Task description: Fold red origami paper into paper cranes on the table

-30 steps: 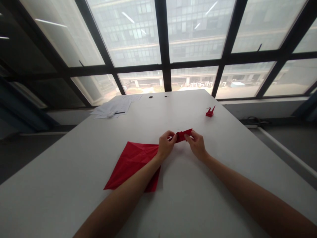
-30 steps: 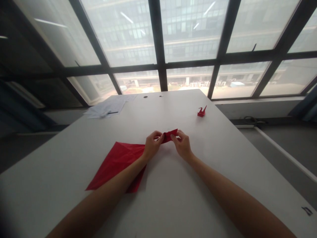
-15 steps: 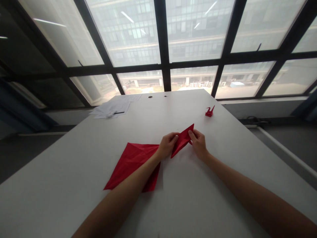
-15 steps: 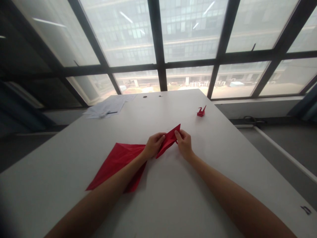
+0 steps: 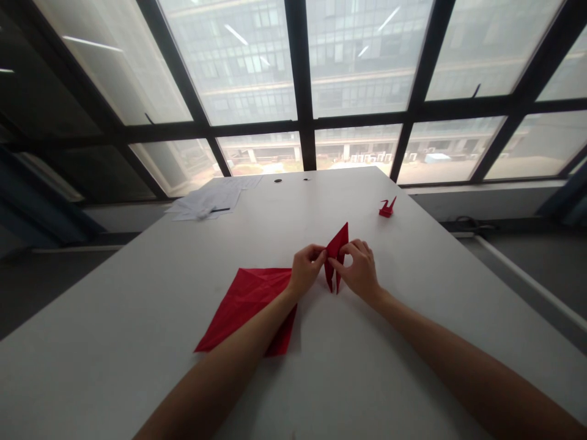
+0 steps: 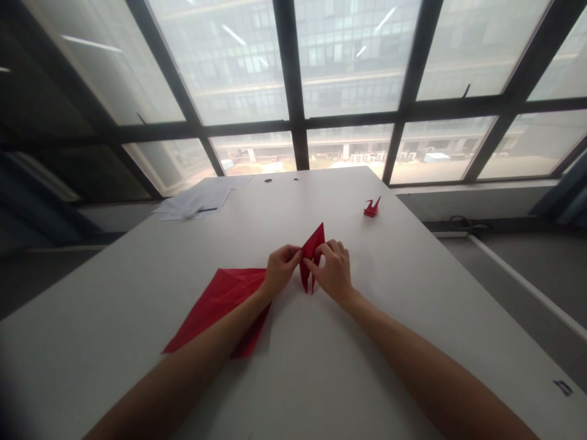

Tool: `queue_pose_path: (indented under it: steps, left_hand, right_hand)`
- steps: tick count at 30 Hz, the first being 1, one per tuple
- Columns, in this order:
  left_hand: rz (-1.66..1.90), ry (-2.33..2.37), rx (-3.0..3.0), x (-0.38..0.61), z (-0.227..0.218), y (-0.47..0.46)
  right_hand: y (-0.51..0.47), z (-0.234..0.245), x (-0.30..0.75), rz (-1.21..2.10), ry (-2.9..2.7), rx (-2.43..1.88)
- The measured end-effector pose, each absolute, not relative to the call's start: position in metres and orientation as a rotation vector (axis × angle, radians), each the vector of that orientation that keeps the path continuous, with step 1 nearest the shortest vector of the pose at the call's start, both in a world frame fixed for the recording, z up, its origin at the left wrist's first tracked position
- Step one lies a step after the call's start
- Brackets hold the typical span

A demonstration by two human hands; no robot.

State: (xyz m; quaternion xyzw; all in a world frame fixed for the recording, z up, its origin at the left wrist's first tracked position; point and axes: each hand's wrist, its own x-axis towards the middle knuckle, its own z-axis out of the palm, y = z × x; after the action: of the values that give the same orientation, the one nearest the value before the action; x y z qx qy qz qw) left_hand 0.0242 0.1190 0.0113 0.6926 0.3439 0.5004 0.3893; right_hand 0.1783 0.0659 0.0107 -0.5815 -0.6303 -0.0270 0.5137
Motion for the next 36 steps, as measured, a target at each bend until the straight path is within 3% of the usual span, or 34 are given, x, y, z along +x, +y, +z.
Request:
queue_pose_path:
  steps: [8, 18, 27, 36]
  left_hand:
    - [1.304, 0.866, 1.661, 0.023, 0.003, 0.130]
    - [1.205, 0.755, 1.628, 0.023, 0.001, 0.130]
    - [1.189, 0.718, 1.593, 0.023, 0.003, 0.130]
    - [1.271, 0.870, 1.663, 0.026, 0.003, 0.123]
  right_hand:
    - [0.078, 0.000, 0.190, 0.166, -1.561, -1.326]
    - [0.067, 0.009, 0.183, -0.027, -1.607, -1.529]
    - [0.080, -0.003, 0.189, 0.431, -1.358, -1.331]
    - [0.086, -0.007, 0.192, 0.506, -1.191, -1.242]
